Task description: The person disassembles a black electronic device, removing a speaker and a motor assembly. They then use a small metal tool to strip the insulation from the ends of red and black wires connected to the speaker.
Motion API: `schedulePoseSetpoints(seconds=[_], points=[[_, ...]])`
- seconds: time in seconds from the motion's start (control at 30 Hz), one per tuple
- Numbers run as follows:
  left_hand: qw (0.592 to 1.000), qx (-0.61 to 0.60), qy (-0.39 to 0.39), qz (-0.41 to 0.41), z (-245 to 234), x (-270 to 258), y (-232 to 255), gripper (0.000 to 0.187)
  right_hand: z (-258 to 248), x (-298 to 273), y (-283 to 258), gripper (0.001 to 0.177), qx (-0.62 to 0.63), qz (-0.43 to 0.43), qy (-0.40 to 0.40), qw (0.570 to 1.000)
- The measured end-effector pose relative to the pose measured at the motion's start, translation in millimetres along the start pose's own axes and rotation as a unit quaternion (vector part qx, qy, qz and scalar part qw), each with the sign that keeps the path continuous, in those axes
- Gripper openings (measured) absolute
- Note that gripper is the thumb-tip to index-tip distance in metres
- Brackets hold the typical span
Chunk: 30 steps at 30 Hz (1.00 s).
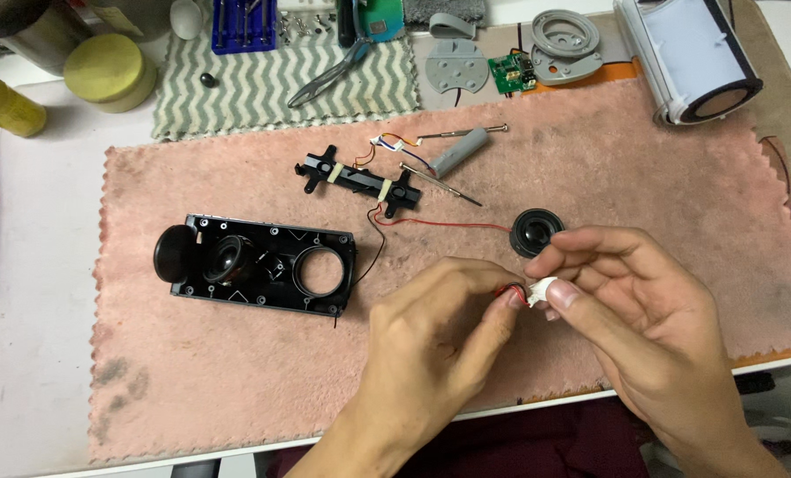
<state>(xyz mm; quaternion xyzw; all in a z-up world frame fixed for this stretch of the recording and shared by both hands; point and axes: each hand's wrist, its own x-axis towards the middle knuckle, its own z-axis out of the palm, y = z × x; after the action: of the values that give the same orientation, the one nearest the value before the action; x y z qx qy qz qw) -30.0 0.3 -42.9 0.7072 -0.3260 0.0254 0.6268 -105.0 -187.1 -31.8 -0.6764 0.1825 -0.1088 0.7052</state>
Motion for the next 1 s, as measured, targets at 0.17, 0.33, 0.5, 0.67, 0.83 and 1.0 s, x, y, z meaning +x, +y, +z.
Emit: schedulePoseSetpoints(seconds=[0.17, 0.33, 0.5, 0.67, 0.83, 1.0], points=[[0.973, -0.066, -0.031, -0.218, -5, 3, 4, 0.012, 3, -1, -10, 0.052, -0.126, -0.079, -0.034, 0.988], [0.948, -0.1, -0.081, -0.291, -5, 0, -3, 0.017, 1, -3, -2, 0.063, -0.183, -0.136, -0.039, 0.973], [0.954, -0.048, -0.114, -0.274, -11, 4, -3, 0.023, 1, -2, -7, 0.075, -0.169, -0.151, -0.075, 0.971], [0.951, -0.072, -0.131, -0.271, -17, 5, -9, 0.019, -1, 4, -10, 0.079, -0.15, -0.082, -0.071, 0.983], [0.944, -0.068, -0.107, -0.306, -18, 2, -7, 0.017, -21, 18, 0, 0.075, -0.119, 0.035, -0.094, 0.988], [0.958, -0.022, -0.064, -0.277, -16, -1, -14, 0.018, -23, 27, 4, 0.067, -0.074, 0.083, -0.114, 0.987]])
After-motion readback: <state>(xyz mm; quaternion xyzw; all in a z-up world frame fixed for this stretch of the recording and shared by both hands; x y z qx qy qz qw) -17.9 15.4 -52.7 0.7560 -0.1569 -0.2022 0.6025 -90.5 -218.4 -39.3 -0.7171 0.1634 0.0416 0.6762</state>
